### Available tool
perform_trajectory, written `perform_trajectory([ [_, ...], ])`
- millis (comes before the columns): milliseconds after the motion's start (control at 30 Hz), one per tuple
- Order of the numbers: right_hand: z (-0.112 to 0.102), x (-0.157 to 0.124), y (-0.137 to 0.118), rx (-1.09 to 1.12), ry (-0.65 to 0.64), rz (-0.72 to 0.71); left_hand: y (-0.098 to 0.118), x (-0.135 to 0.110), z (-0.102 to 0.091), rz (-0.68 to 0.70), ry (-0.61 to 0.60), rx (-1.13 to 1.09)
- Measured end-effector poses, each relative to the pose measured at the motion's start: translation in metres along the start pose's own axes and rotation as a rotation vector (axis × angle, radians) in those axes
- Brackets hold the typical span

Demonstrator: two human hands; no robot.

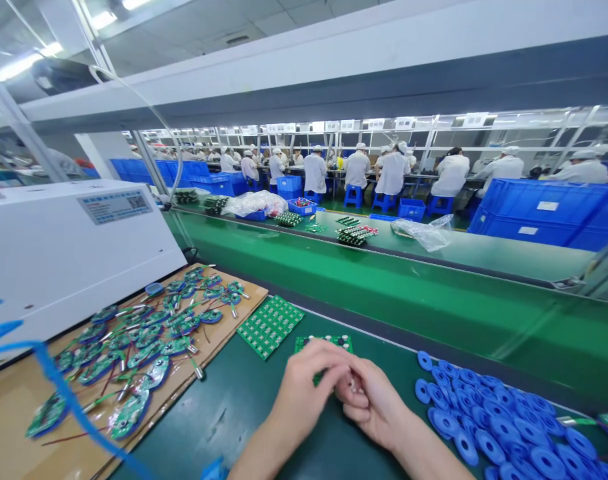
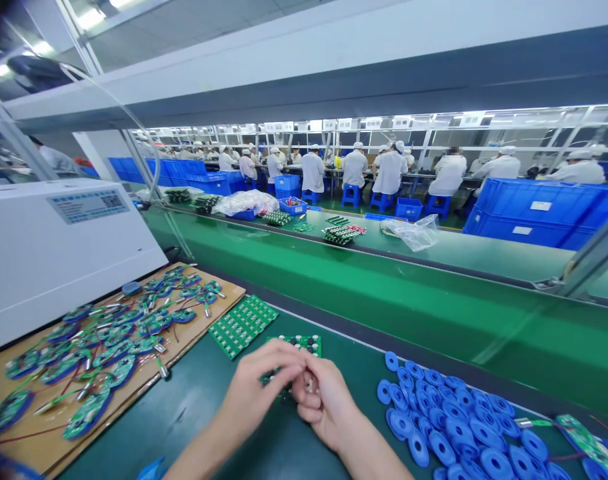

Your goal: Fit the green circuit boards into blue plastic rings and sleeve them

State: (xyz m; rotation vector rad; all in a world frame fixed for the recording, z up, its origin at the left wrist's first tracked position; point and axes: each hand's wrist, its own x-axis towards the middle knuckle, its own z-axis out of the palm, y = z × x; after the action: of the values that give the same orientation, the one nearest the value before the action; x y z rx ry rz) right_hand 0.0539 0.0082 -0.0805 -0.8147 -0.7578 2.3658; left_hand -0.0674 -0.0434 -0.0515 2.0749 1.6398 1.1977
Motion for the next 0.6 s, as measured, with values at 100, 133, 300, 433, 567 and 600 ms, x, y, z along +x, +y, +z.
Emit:
perform_trajectory([
  [100,-0.005,-0.002,-0.009,-0.143,-0.004,-0.083,-0.031,0.006,-0.005,-0.141,0.106,0.117],
  [133,-0.007,-0.003,-0.011,-0.195,0.007,-0.106,-0.040,0.007,-0.004,-0.174,0.110,0.165],
  [300,-0.015,-0.003,-0.018,-0.497,0.082,-0.139,-0.060,0.006,0.010,-0.256,-0.004,0.374],
  [433,-0.021,0.002,-0.012,-0.757,0.065,-0.200,-0.054,0.003,0.017,-0.346,-0.058,0.473],
  [567,-0.029,0.004,0.003,-1.398,0.012,-0.292,-0.051,0.001,0.017,-0.408,-0.070,0.499],
  [600,-0.030,0.004,0.007,-1.551,0.015,-0.297,-0.052,0.001,0.017,-0.420,-0.072,0.502],
])
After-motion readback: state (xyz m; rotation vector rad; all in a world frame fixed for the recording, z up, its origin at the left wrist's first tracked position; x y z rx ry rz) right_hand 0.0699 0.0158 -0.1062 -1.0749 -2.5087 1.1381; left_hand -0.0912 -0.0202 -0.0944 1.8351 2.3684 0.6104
